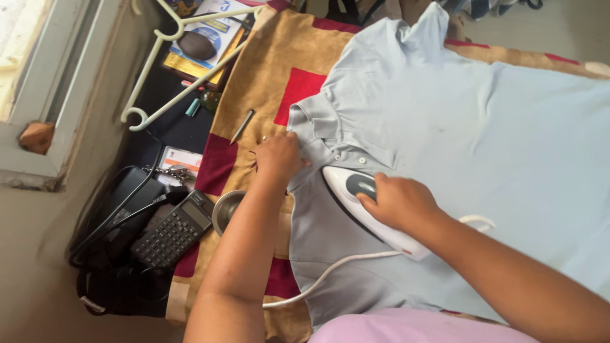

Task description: The person irons a light blue shirt laid flat on a patterned tablecloth. They use a white electric iron to smooth the collar, sleeves, and body of the shirt, periodically adjusting the fabric with their hands. The shirt is flipped over to iron the other side, and the person continues ironing until the end of the clip.

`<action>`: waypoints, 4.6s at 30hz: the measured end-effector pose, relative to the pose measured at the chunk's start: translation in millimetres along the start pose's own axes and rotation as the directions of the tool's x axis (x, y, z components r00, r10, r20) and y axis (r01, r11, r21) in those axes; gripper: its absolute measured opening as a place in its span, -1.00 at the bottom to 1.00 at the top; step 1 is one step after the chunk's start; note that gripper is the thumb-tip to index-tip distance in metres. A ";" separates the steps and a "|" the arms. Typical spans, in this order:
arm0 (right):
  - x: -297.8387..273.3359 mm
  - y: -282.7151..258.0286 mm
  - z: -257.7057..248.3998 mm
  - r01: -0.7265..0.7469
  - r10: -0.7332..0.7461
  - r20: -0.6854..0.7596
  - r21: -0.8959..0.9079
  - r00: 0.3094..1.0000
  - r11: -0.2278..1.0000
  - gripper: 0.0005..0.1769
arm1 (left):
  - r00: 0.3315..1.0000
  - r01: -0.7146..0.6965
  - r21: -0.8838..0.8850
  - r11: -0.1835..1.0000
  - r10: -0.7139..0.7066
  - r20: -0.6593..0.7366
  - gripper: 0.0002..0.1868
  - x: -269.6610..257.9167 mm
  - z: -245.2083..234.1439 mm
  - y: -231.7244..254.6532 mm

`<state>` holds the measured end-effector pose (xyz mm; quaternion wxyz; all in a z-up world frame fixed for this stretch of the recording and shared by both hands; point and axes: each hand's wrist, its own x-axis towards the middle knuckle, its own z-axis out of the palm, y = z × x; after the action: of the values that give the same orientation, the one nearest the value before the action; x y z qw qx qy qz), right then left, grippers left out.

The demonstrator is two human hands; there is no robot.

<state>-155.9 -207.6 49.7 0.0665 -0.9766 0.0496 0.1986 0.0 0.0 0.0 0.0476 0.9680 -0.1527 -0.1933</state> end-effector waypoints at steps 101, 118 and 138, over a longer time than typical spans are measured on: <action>-77.8 246.8 68.2 0.186 0.512 -0.739 0.632 0.438 0.753 -0.69 | 0.766 -0.563 -0.098 0.820 0.474 -0.434 -0.24 -93.2 124.2 107.0; -116.6 288.4 147.4 0.418 0.750 -0.595 0.783 0.289 0.460 -0.67 | 0.807 -0.481 0.087 0.872 0.479 -0.345 -0.13 -39.9 105.4 181.1; -129.7 296.6 138.6 0.411 0.712 -0.420 0.889 0.563 0.199 -0.73 | 0.865 -0.378 0.131 0.917 0.400 -0.304 -0.19 12.6 110.5 247.9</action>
<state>-364.2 -470.2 -58.3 0.6025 -0.6566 0.3013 -0.3392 -100.6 -242.8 -68.8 0.0777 0.9368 -0.3410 -0.0125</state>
